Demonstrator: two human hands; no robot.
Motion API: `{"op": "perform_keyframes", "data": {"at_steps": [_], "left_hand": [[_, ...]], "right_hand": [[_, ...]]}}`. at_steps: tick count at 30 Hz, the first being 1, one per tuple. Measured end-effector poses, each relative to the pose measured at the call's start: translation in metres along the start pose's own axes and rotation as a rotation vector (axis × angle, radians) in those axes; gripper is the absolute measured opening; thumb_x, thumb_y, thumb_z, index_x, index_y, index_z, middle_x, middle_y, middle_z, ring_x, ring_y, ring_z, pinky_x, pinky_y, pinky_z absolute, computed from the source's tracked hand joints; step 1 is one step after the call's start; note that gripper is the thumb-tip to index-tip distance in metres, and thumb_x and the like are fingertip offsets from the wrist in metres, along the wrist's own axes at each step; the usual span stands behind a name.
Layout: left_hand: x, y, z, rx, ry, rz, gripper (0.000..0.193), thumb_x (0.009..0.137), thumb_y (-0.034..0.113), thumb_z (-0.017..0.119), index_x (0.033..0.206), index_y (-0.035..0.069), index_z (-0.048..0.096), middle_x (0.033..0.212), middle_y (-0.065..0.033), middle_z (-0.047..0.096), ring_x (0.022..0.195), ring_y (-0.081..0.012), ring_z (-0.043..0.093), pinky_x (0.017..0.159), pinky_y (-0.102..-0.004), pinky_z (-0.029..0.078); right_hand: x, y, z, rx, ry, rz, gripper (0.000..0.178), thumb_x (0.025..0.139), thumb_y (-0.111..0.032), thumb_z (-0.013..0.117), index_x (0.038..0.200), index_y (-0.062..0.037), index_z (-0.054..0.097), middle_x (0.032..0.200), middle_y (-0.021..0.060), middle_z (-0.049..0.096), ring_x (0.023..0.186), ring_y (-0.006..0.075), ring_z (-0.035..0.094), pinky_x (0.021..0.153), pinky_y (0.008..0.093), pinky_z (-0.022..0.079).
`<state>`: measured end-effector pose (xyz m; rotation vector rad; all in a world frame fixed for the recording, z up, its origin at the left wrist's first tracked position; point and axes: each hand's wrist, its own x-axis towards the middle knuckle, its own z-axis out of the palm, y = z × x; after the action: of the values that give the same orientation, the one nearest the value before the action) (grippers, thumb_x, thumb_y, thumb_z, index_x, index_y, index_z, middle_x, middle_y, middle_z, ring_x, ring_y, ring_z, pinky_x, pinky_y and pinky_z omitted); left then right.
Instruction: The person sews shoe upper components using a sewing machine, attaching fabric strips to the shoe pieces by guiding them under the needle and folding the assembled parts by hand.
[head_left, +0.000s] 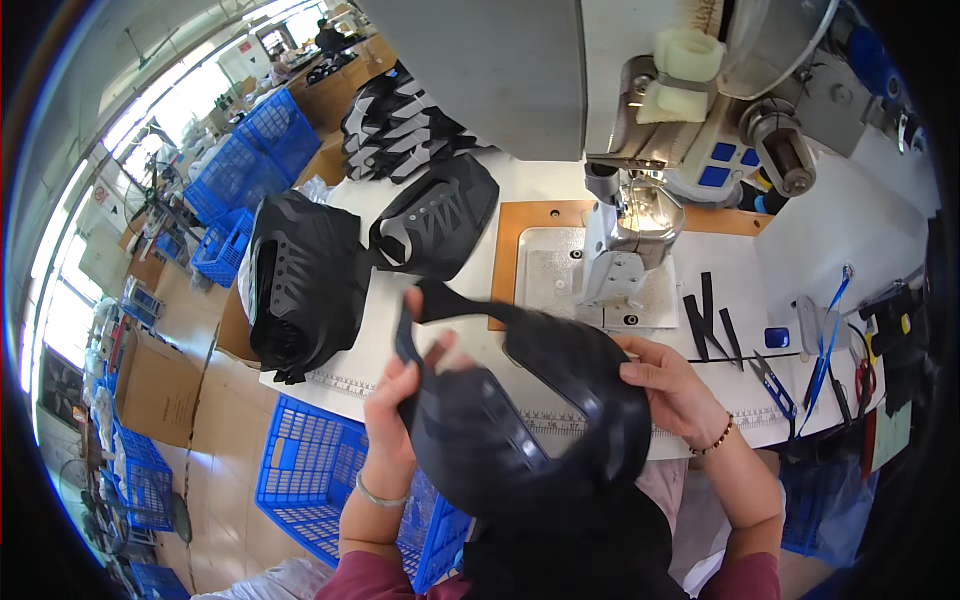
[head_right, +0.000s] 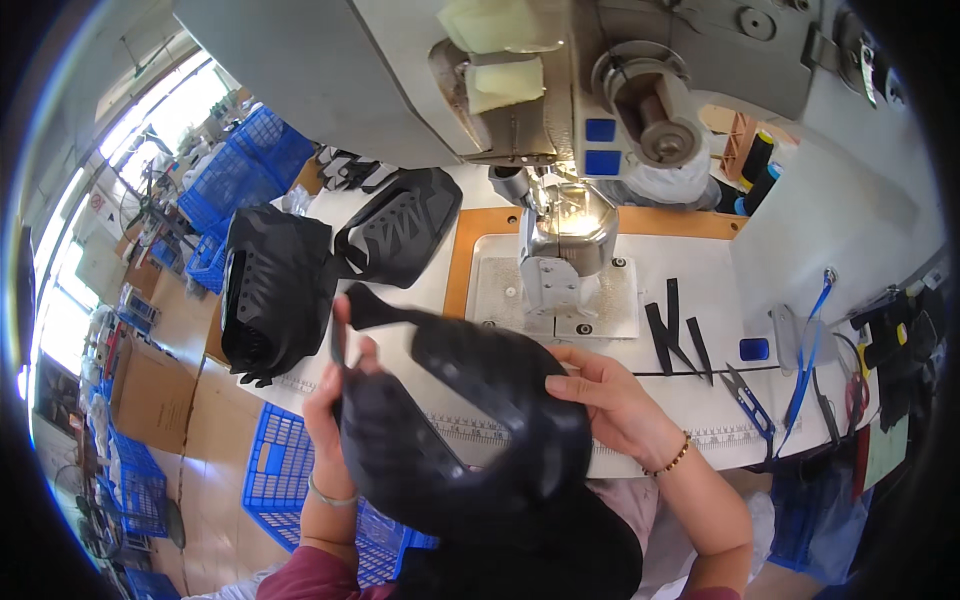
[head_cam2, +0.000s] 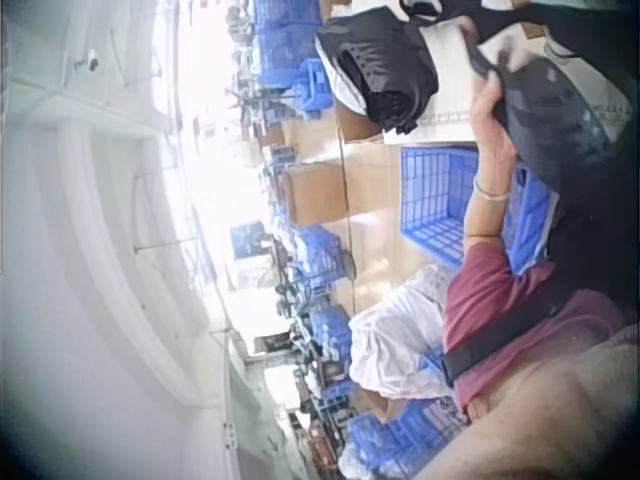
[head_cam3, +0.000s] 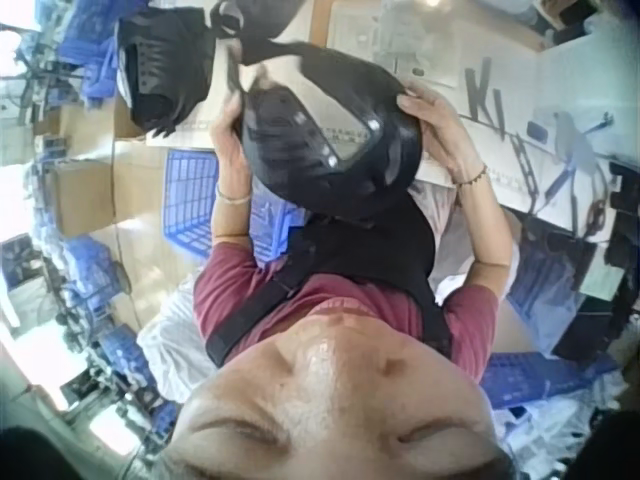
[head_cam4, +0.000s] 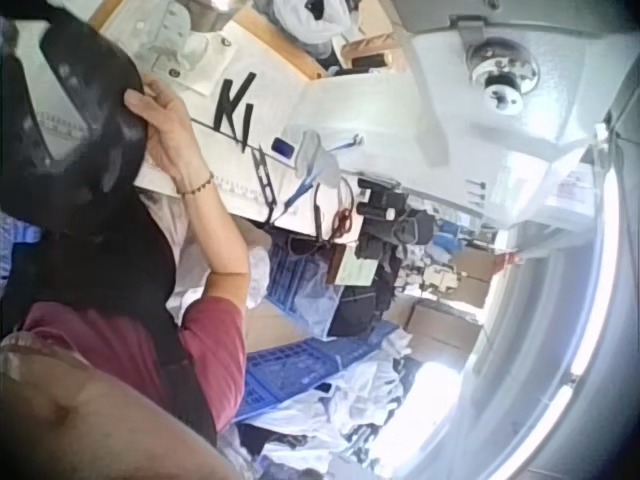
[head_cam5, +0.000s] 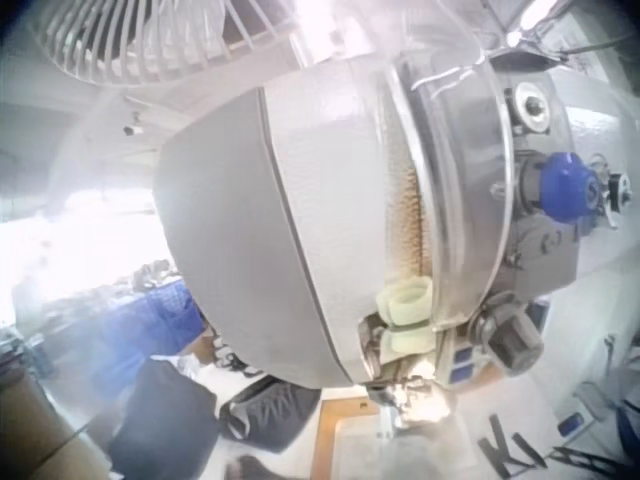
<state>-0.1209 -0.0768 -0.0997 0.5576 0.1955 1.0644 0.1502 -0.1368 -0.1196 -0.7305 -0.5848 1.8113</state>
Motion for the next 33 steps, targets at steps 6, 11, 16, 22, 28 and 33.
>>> {"op": "perform_keyframes", "data": {"at_steps": [6,11,16,22,28,33], "left_hand": [[0.019,0.014,-0.023,-0.296,-0.097,0.259,0.048,0.095,0.008,0.031,0.138,0.027,0.025,0.120,-0.0132,0.051,0.115,-0.0225,0.048,0.100,-0.0427,0.035],[0.015,0.000,-0.045,-0.503,-0.055,0.163,0.042,0.095,0.007,0.030,0.133,0.024,0.037,0.113,-0.0113,0.058,0.109,-0.0196,0.054,0.103,-0.0388,0.032],[0.000,-0.011,-0.052,-0.279,0.013,0.205,0.041,0.092,0.007,0.033,0.130,0.021,0.041,0.109,-0.0088,0.060,0.106,-0.0198,0.055,0.099,-0.0379,0.036],[-0.025,0.002,-0.083,-0.271,0.111,0.290,0.040,0.085,0.005,0.036,0.121,0.017,0.048,0.092,0.0002,0.061,0.101,-0.0185,0.056,0.101,-0.0427,0.031],[-0.037,0.002,-0.095,-0.519,0.104,0.264,0.030,0.087,0.009,0.038,0.110,0.010,0.057,0.101,-0.0040,0.063,0.106,-0.0193,0.054,0.104,-0.0403,0.028],[-0.041,0.015,-0.091,-0.349,0.190,0.311,0.028,0.092,0.028,0.044,0.101,0.006,0.058,0.097,-0.0061,0.063,0.095,-0.0190,0.057,0.098,-0.0369,0.037]], "right_hand": [[-0.001,-0.005,-0.008,-0.236,0.092,-0.112,0.037,0.088,-0.015,0.052,0.118,0.0040,0.044,0.114,0.0176,0.054,0.103,0.0287,0.056,0.088,0.0388,0.045],[0.007,0.022,-0.011,0.014,0.075,0.154,0.039,0.091,-0.026,0.047,0.117,0.0033,0.045,0.115,0.0177,0.053,0.105,0.0300,0.054,0.086,0.0428,0.047],[0.030,0.044,0.017,0.290,0.094,0.116,0.035,0.095,-0.028,0.039,0.115,0.0007,0.046,0.107,0.0119,0.057,0.102,0.0228,0.056,0.090,0.0386,0.045],[0.037,0.048,0.023,0.465,0.192,0.051,0.032,0.094,-0.025,0.042,0.114,-0.0005,0.046,0.111,0.0096,0.057,0.099,0.0194,0.056,0.090,0.0348,0.045],[0.037,0.043,0.034,0.550,0.225,-0.047,0.031,0.092,-0.030,0.046,0.110,-0.0055,0.051,0.108,0.0058,0.059,0.098,0.0160,0.056,0.085,0.0319,0.045],[0.042,0.043,0.024,0.456,0.182,-0.104,0.030,0.092,-0.031,0.048,0.108,-0.0070,0.053,0.104,0.0028,0.060,0.095,0.0133,0.056,0.081,0.0280,0.046]]}}
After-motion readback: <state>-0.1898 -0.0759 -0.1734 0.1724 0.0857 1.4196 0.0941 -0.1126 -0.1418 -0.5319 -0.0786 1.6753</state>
